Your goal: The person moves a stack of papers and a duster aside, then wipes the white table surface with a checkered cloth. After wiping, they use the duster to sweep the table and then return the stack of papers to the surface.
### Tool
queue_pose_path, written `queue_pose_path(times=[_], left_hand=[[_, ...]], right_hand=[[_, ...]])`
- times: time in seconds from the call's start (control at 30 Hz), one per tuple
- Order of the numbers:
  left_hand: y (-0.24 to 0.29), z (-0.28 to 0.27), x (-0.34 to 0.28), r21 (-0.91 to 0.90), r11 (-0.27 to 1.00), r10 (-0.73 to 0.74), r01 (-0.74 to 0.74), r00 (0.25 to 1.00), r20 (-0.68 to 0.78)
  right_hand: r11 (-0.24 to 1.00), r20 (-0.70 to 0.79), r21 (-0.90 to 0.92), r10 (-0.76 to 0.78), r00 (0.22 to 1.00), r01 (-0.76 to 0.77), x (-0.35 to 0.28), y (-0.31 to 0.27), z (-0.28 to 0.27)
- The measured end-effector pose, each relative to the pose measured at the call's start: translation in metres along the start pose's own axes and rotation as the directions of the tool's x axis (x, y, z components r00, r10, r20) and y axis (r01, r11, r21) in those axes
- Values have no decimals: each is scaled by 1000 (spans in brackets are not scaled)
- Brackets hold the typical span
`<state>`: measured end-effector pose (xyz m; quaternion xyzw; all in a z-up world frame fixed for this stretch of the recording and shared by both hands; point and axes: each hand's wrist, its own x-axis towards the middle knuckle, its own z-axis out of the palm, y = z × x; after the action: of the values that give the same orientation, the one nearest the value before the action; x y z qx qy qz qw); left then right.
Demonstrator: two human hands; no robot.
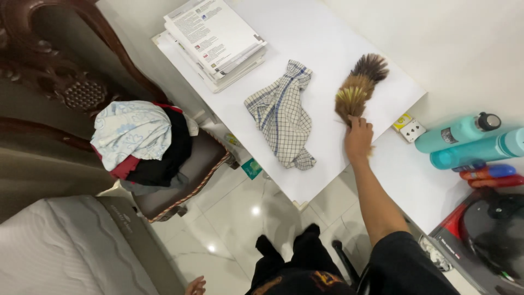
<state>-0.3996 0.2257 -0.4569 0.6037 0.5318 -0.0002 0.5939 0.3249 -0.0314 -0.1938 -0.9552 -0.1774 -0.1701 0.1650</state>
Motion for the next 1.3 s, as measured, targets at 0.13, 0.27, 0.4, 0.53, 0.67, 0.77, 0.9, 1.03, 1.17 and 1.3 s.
queue_pose_path(times=[0.13,0.27,0.4,0.53,0.67,0.77,0.9,1.03,1.17,1.3], left_hand=[[100,1,16,-61,989,-144,137,982,-124],[231,43,16,-209,977,25,-31,999,-33],[349,82,48,-232,957,211,-176,968,137],[437,103,103,-344,902,312,-262,945,100],[547,102,152,-472,843,313,-259,949,39],[593,106,193,-578,743,403,-337,915,-17],[671,95,246,-527,773,390,-353,920,-44],[713,75,307,-408,888,253,-210,966,53],[718,64,353,-383,910,223,-160,967,125],[724,61,374,-295,941,211,-165,969,131]], right_hand=[[977,62,189,89,994,-99,-49,-53,-13],[945,73,315,69,995,-88,-71,-73,-45],[903,139,375,169,976,-210,-61,-73,-49],[924,-36,338,202,979,-178,-11,-121,-55],[879,-16,477,-9,1000,15,93,-204,-23],[842,41,502,-253,967,199,167,-252,34],[881,175,425,-305,936,208,263,-315,98],[930,365,361,-211,906,72,325,-333,187],[977,554,150,41,831,-148,343,-389,174],[975,620,-39,195,760,-219,341,-405,161]])
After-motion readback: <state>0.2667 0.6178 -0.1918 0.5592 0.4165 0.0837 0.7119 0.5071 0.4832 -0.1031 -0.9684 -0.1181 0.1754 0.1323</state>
